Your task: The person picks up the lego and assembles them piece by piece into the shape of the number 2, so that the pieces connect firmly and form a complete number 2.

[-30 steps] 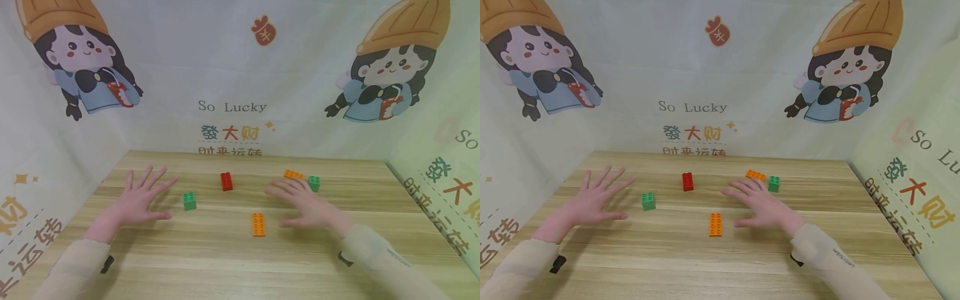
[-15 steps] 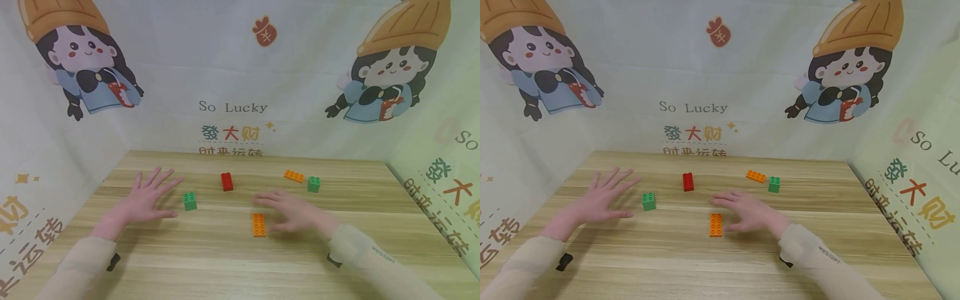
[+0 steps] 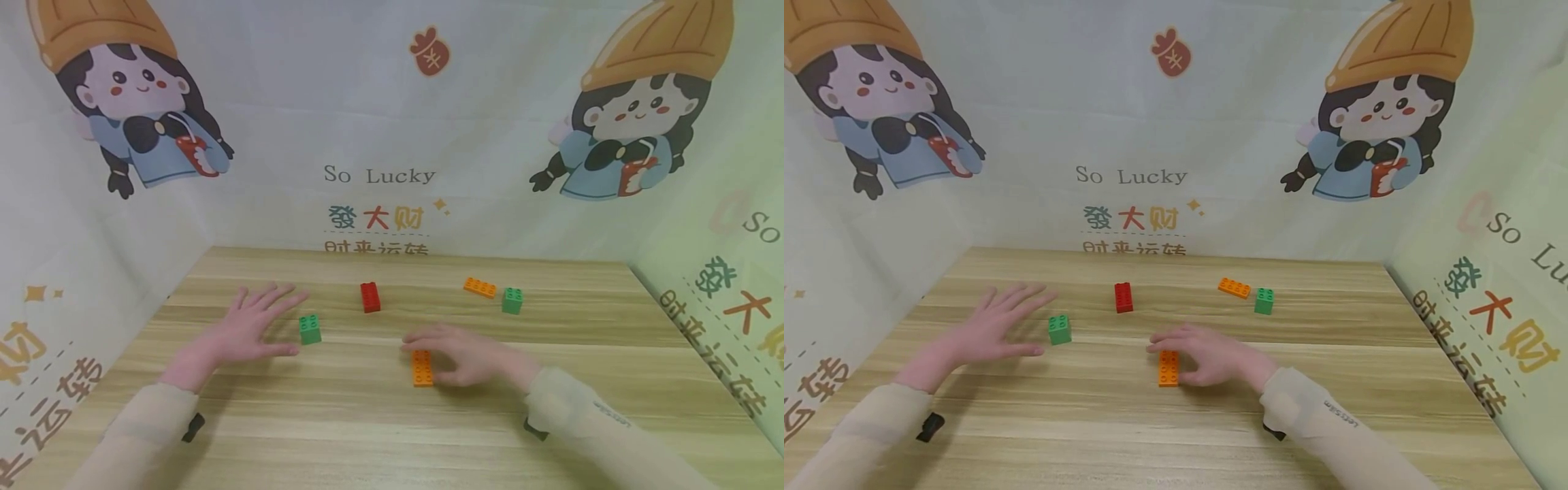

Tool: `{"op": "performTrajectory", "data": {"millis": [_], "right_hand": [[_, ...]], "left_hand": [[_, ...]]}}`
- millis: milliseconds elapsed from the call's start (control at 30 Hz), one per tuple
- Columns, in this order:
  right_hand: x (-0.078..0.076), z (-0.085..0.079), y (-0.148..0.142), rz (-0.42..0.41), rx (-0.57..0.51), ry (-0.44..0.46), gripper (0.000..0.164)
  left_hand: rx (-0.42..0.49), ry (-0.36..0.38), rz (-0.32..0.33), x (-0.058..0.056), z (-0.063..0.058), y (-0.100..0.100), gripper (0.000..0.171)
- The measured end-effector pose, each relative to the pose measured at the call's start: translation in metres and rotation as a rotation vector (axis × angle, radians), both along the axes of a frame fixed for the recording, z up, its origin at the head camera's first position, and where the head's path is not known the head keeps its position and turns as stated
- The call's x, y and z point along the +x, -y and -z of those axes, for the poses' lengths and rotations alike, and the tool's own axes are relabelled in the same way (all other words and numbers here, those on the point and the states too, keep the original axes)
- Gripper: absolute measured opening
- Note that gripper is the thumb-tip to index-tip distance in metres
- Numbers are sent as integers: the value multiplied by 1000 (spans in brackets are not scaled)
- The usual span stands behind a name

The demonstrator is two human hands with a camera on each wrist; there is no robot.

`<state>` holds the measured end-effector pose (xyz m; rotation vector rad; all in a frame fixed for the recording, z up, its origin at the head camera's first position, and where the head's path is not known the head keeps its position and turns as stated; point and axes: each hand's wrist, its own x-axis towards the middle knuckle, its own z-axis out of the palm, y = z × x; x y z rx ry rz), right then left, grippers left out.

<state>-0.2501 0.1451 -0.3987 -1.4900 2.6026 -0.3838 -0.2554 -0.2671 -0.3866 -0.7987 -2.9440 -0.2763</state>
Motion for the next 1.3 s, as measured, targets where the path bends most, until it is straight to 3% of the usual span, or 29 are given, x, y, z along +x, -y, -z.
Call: {"op": "performTrajectory", "data": {"millis": [500,833,1300], "right_hand": [[-2,8,-2,65,33,107,53],[-3,11,-8,67,-4,136,51],[-9,18,-20,112,-176,396,49]], "left_hand": [[46,25,63,-3,5,-7,88],[99,106,59,-7,7,-9,87],[142,175,49,-12,11,-11,76]]}}
